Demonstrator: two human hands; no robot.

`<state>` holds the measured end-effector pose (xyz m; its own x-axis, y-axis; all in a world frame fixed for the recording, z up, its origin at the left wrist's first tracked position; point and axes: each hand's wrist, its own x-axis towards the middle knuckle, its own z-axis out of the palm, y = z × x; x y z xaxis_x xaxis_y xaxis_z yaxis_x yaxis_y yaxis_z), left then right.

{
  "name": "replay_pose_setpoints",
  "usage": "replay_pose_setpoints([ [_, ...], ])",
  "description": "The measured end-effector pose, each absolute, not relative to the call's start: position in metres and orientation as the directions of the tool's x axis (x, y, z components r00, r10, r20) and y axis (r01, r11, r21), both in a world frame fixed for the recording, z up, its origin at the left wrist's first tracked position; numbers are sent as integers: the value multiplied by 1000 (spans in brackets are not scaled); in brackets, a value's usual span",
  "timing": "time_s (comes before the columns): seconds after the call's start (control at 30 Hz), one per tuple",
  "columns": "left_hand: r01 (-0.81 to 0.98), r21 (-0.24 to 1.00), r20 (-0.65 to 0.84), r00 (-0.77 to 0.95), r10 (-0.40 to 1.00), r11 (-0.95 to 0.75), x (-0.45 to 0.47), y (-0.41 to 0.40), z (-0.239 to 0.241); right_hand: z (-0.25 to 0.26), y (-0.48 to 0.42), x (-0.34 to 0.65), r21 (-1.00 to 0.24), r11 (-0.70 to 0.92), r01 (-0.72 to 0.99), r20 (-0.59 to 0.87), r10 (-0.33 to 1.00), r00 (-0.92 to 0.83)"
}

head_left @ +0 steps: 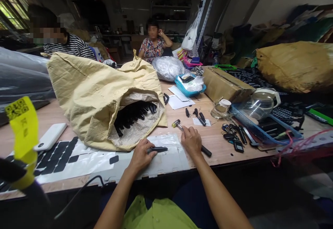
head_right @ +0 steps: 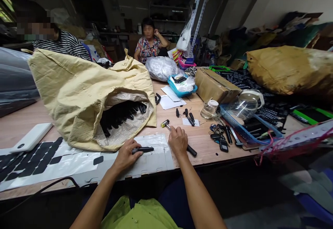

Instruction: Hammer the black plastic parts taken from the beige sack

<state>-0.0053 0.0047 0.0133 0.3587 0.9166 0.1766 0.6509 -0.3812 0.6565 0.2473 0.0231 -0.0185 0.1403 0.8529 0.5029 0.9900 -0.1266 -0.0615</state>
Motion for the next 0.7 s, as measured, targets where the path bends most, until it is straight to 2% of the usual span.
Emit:
replay_pose_setpoints([
  [0.23,638,658,185,378,907,-400,5,16,8,-26,26,248,-60,-125,990,526,839,138],
  [0.43,681,663,146,289,946,-310,10,22,5,-23,25,248,-78,-115,990,524,840,139],
  [0.7,690,646,189,269,944,-326,11,20,1,-22,25,247,-105,-116,988,511,846,154],
])
